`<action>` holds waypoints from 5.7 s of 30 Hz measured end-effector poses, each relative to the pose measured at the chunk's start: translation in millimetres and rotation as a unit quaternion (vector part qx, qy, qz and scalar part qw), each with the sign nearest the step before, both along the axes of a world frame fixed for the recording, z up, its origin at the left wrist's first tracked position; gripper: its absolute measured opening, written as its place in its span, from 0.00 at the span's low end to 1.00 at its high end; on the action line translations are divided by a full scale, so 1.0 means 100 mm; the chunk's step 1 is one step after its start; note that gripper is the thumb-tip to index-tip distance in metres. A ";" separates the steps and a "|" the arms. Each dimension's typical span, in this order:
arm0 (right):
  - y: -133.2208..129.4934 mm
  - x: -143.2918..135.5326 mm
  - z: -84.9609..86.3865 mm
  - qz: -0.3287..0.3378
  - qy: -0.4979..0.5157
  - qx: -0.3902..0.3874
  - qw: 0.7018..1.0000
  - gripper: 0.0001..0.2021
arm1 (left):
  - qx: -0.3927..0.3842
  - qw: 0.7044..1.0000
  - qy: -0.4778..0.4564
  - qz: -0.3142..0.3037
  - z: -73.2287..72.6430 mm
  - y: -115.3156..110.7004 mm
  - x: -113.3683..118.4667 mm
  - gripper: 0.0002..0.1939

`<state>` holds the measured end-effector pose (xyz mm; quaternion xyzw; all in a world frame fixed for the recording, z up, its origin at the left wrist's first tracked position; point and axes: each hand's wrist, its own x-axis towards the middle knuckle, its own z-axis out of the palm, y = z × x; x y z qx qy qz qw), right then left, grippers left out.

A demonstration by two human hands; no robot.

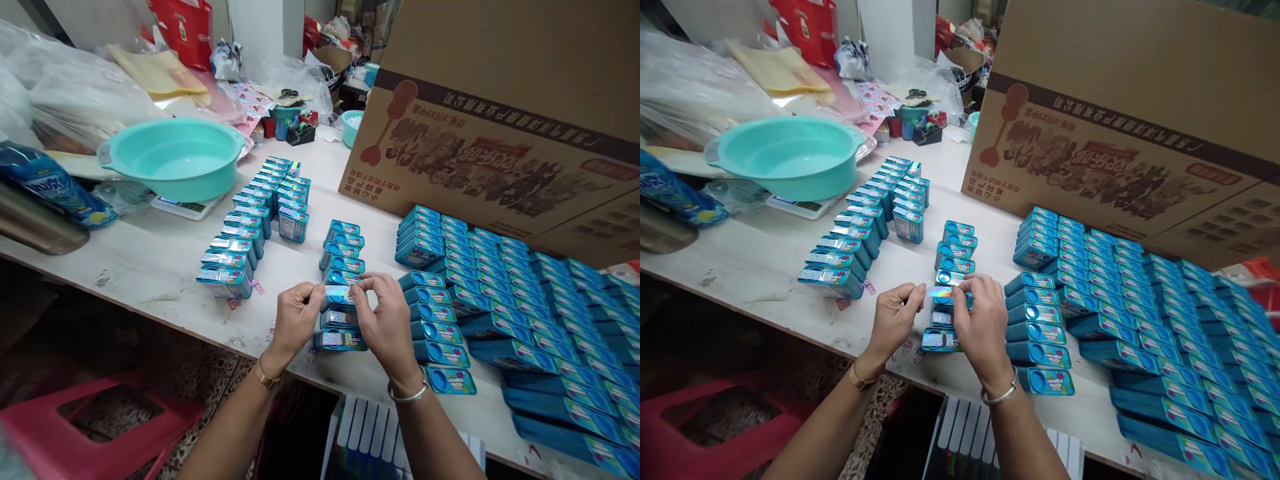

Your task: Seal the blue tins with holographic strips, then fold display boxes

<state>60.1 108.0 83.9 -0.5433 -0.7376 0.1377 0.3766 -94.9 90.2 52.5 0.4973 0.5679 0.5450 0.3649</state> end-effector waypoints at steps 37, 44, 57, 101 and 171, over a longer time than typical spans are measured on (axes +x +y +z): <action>-1.44 1.31 -0.07 0.002 0.024 -0.031 0.999 0.07 | -0.137 0.990 0.004 0.017 -0.65 -1.72 0.19 0.13; -2.41 2.04 -1.08 -0.282 0.191 -0.204 0.918 0.22 | -0.264 0.952 -0.137 -0.078 -0.96 -2.21 0.73 0.25; -2.62 2.03 -0.38 -0.167 0.442 -0.232 0.850 0.26 | -0.205 0.946 -0.174 -0.182 -0.26 -2.07 0.46 0.38; -1.88 1.50 -0.55 -0.114 -0.230 0.083 0.963 0.20 | -0.141 0.982 -0.115 -0.048 -0.61 -1.17 0.96 0.17; -1.72 1.20 -0.61 0.034 -0.209 0.134 0.968 0.13 | -0.205 0.950 -0.188 -0.144 -0.45 -1.47 1.25 0.22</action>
